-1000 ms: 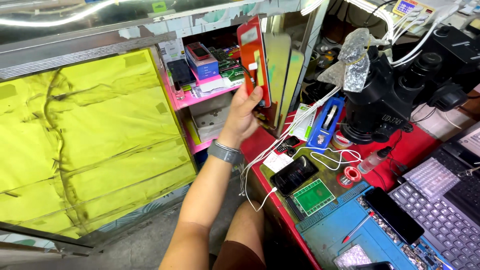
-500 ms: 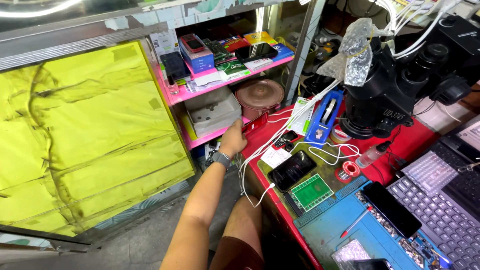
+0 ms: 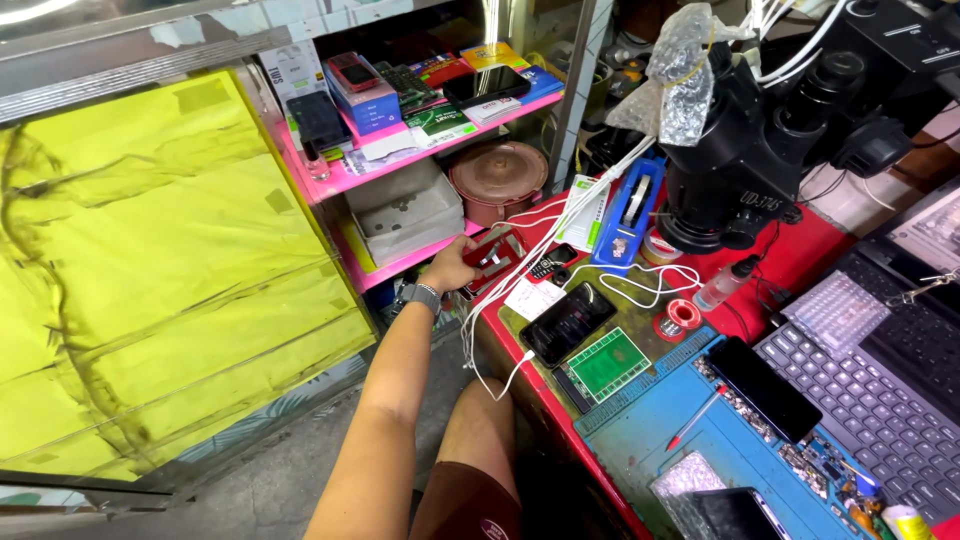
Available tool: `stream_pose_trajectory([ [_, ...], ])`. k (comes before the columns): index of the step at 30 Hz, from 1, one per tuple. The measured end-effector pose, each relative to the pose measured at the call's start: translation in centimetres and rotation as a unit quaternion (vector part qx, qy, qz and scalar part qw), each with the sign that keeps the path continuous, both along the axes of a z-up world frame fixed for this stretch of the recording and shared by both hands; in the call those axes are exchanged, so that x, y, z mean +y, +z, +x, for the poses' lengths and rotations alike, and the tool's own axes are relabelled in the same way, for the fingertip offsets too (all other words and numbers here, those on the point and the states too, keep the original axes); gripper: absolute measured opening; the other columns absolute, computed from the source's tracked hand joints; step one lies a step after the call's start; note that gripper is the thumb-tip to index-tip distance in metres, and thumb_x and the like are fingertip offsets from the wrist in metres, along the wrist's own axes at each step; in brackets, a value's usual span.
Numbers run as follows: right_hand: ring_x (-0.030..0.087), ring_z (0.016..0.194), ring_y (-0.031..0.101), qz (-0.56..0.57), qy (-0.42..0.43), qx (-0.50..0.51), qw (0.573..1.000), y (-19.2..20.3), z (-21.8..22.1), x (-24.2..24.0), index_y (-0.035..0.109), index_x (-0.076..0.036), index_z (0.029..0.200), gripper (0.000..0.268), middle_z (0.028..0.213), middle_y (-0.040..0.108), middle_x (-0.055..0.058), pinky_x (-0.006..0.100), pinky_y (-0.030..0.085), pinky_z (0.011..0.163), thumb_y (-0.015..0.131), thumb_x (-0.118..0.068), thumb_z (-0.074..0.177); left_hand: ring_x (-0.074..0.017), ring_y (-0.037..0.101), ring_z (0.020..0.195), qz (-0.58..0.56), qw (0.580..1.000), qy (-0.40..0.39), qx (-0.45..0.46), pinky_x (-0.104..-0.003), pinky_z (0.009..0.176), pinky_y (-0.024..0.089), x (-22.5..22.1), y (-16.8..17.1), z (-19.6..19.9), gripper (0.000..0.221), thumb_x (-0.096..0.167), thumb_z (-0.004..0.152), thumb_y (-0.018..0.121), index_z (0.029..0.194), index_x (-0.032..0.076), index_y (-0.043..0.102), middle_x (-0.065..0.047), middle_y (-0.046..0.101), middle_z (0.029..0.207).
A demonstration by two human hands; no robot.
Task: The person is removing an old screen protector from a mobile phone, cleaning the screen with a cloth, and then carefully applying a new screen protector.
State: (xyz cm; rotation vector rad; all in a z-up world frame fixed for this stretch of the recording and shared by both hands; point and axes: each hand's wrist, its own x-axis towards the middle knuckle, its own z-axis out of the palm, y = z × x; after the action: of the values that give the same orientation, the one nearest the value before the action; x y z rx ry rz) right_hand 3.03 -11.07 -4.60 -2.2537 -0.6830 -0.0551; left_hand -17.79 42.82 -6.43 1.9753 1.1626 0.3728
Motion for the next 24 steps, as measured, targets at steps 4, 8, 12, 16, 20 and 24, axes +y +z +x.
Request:
stream_pose_trajectory([
  [4, 0.015, 0.065, 0.053, -0.037, -0.049, -0.002, 0.998, 0.4, -0.3, -3.6, 0.078, -0.012, 0.091, 0.022, 0.065, 0.060, 0.006, 0.031, 0.044, 0.071, 0.080, -0.033, 0.094, -0.0446, 0.058, 0.130, 0.074, 0.996, -0.051, 0.001, -0.051, 0.114, 0.040, -0.3, -0.9, 1.3, 0.068, 0.049, 0.078, 0.082, 0.125, 0.003, 0.064, -0.026, 0.067, 0.127],
  [8, 0.016, 0.067, 0.055, -0.074, -0.085, 0.006, 0.994, 0.9, -1.7, -7.7, 0.077, -0.014, 0.088, 0.020, 0.068, 0.062, 0.002, 0.031, 0.045, 0.074, 0.077, -0.033, 0.093, -0.0466, 0.054, 0.110, 0.199, 0.972, -0.078, 0.101, -0.057, 0.091, 0.043, 0.5, -2.8, 2.1, 0.067, 0.065, 0.076, 0.067, 0.125, 0.019, 0.067, -0.020, 0.064, 0.121],
  [12, 0.014, 0.060, 0.045, -0.005, -0.021, 0.012, 1.000, 3.3, -2.6, -6.5, 0.062, -0.015, 0.066, 0.033, 0.060, 0.050, -0.003, 0.032, 0.038, 0.063, 0.070, -0.029, 0.095, -0.0515, 0.044, 0.106, 0.382, 0.917, -0.039, 0.113, -0.067, 0.083, 0.039, -0.5, 0.1, 2.3, 0.047, 0.029, 0.083, 0.061, 0.125, 0.007, 0.068, -0.027, 0.056, 0.123],
  [16, 0.019, 0.063, 0.059, -0.055, -0.057, 0.007, 0.997, 2.9, -2.9, -7.3, 0.073, -0.018, 0.082, 0.016, 0.068, 0.065, -0.001, 0.036, 0.046, 0.068, 0.071, -0.030, 0.093, -0.0396, 0.055, 0.104, 0.439, 0.852, -0.176, -0.224, -0.049, 0.092, 0.035, -17.3, 14.4, 5.6, 0.012, 0.002, 0.097, 0.062, 0.109, 0.000, 0.064, -0.018, 0.067, 0.107],
  [20, 0.018, 0.064, 0.058, -0.020, 0.013, 0.076, 0.997, 5.4, -2.8, -6.4, 0.071, -0.015, 0.099, 0.010, 0.073, 0.068, 0.000, 0.033, 0.045, 0.065, 0.070, -0.024, 0.095, -0.0384, 0.056, 0.119, 0.294, 0.791, -0.450, -0.292, -0.050, 0.104, 0.043, -31.9, 16.3, 8.8, 0.036, 0.005, 0.087, 0.066, 0.123, 0.006, 0.062, -0.018, 0.058, 0.123],
  [24, 0.025, 0.085, 0.071, -0.015, 0.036, 0.087, 0.995, 5.6, -2.7, -6.2, 0.065, -0.012, 0.125, 0.032, 0.099, 0.076, 0.005, 0.036, 0.051, 0.081, 0.064, -0.022, 0.095, -0.0393, 0.061, 0.108, 0.410, 0.680, -0.501, -0.345, -0.056, 0.091, 0.048, -38.9, 11.0, 14.0, 0.018, 0.008, 0.100, 0.057, 0.115, 0.003, 0.065, -0.019, 0.067, 0.112],
])
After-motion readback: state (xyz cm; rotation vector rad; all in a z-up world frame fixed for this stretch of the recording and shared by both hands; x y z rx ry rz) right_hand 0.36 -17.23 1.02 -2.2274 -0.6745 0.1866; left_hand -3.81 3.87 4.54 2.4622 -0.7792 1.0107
